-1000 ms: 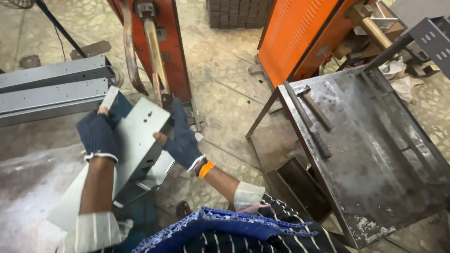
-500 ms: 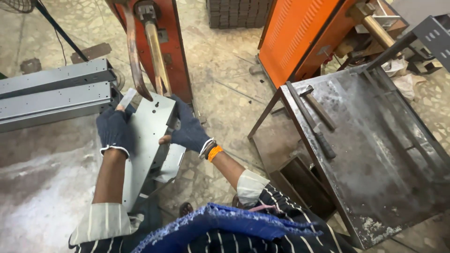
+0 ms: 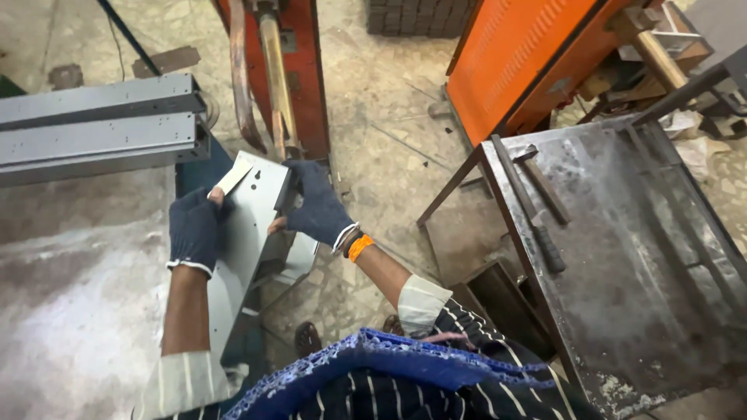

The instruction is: The person is using a spot welder to join various metal plates and components into a larger assembly.

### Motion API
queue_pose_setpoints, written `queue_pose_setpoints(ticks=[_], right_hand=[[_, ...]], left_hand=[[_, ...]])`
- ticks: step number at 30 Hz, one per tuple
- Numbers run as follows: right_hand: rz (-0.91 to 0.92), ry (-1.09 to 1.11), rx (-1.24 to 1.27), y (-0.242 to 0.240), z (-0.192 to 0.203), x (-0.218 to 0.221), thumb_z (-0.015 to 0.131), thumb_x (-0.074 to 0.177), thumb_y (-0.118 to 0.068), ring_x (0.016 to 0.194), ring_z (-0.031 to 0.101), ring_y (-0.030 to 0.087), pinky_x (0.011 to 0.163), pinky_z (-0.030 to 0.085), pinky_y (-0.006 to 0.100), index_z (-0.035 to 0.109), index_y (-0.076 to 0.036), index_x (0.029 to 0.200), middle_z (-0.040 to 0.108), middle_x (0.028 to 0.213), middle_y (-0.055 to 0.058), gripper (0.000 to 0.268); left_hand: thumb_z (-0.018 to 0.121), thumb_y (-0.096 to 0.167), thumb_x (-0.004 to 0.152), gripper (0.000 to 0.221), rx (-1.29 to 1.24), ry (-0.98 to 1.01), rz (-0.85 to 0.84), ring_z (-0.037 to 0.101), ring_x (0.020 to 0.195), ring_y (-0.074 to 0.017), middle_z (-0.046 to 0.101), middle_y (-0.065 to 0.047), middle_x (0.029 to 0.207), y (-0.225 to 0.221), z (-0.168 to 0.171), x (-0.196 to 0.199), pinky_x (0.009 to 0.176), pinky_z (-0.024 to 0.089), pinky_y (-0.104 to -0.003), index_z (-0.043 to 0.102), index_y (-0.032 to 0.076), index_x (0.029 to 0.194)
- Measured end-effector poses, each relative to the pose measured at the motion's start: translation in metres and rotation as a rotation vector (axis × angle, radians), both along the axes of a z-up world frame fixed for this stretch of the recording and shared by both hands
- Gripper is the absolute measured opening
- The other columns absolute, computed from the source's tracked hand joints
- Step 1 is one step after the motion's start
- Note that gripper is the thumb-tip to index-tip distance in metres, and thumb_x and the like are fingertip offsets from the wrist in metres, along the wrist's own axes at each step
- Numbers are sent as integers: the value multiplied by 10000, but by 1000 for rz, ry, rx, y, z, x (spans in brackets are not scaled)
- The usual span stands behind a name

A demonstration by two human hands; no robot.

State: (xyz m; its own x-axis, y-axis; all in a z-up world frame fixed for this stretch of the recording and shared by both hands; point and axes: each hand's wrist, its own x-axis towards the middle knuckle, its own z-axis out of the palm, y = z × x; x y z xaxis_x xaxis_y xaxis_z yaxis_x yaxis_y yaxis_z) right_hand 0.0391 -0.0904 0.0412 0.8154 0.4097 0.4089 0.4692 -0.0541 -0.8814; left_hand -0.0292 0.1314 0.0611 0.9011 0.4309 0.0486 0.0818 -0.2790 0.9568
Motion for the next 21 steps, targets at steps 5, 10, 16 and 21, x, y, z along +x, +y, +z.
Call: queue_pose_setpoints(ticks=[5, 10, 16, 21], right_hand=[[-70, -89, -102, 3, 10, 0, 1036, 547, -319, 1248, 567, 304, 1063, 501, 420, 439, -44, 1419, 532, 1325, 167, 1092], [1, 135, 28, -1, 9, 24, 1003, 525, -324, 1186, 608, 276, 1006, 541, 412, 432, -69, 1384, 589, 1263, 139, 1063], [-12, 132, -58, 1, 19, 40, 1001, 562, -287, 1181, 635, 273, 991, 543, 413, 447, -60, 1355, 629, 1253, 146, 994], [1, 182, -114, -1, 15, 42, 1007, 570, -282, 1148, 637, 266, 985, 544, 402, 449, -57, 1342, 632, 1222, 145, 979]], left_hand=[[627, 215, 1029, 312, 174, -14, 66, 518, 626, -118, 622, -52, 669, -1, 1, 9, 595, 409, -335, 720, -26, 855], [626, 207, 1013, 295, 133, -114, 43, 569, 647, -134, 669, -77, 698, 13, -21, 45, 609, 439, -338, 734, -16, 853], [586, 213, 1106, 390, 713, -195, -6, 624, 679, -300, 670, -207, 773, 18, -5, 61, 651, 452, -413, 720, -14, 819], [622, 244, 1058, 341, 17, -50, 46, 558, 689, -185, 671, -143, 785, 11, -6, 52, 649, 429, -365, 717, -21, 867]])
